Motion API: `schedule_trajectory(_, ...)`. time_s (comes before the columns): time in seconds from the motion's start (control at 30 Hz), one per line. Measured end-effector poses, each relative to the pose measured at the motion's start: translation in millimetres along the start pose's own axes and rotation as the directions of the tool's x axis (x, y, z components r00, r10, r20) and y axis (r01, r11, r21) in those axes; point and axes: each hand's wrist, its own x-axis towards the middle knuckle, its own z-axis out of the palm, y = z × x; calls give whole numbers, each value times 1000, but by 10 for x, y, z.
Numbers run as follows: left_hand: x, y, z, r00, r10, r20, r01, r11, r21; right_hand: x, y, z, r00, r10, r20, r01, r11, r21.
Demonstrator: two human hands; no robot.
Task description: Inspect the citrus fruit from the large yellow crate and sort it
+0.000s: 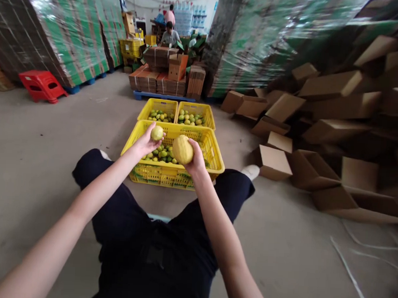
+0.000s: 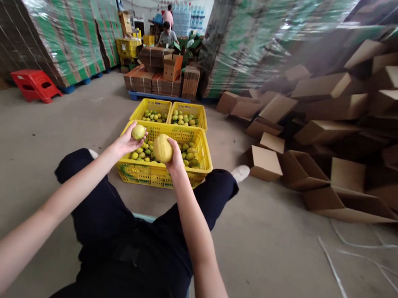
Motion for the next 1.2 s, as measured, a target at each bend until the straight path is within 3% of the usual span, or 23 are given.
schedule_trajectory(0.17, 312, 104, -44, 998, 6, -62, -10, 998, -68, 450, -282, 51, 986, 146, 84, -149, 988, 36)
schedule_trajectory(0.3, 693, 64, -88, 991, -62, -119, 37, 978, -205, 935, -346, -196, 975, 210, 67, -215, 974, 71)
schedule_trajectory(0.47, 1092, -53, 101, 976, -216, -26, 205, 952, -229, 1391, -378, -468, 966, 260, -14, -258, 964, 68)
schedule_trajectory(0.57, 1245, -138, 133, 967, -252, 43, 256, 949, -185, 1450, -388, -606, 976, 218, -13, -216, 974, 72)
schedule_trajectory(0.73, 1483, -318, -127, 981, -142, -131, 115, 975, -191, 1362, -317, -836, 966, 239, 101, -246, 967, 63)
schedule_trajectory(0.83, 1540, -323, -237, 976, -118, -185, 88, 983, -160, 1366, -259, -837, 947, 293, 130, -303, 951, 64)
schedule_trajectory(0.9, 1518, -264, -241, 984, -108, -140, 86, 984, -155, 1409, -226, -776, 950, 278, 139, -292, 952, 92)
schedule_trajectory(1.07, 1414, -123, -119, 975, -187, 123, 214, 939, -268, 1513, -200, -578, 964, 205, 170, -239, 947, 217)
schedule_trajectory(1.2, 1468, -157, -85, 958, -259, 127, 275, 953, -129, 1542, -233, -483, 958, 241, 159, -270, 941, 204)
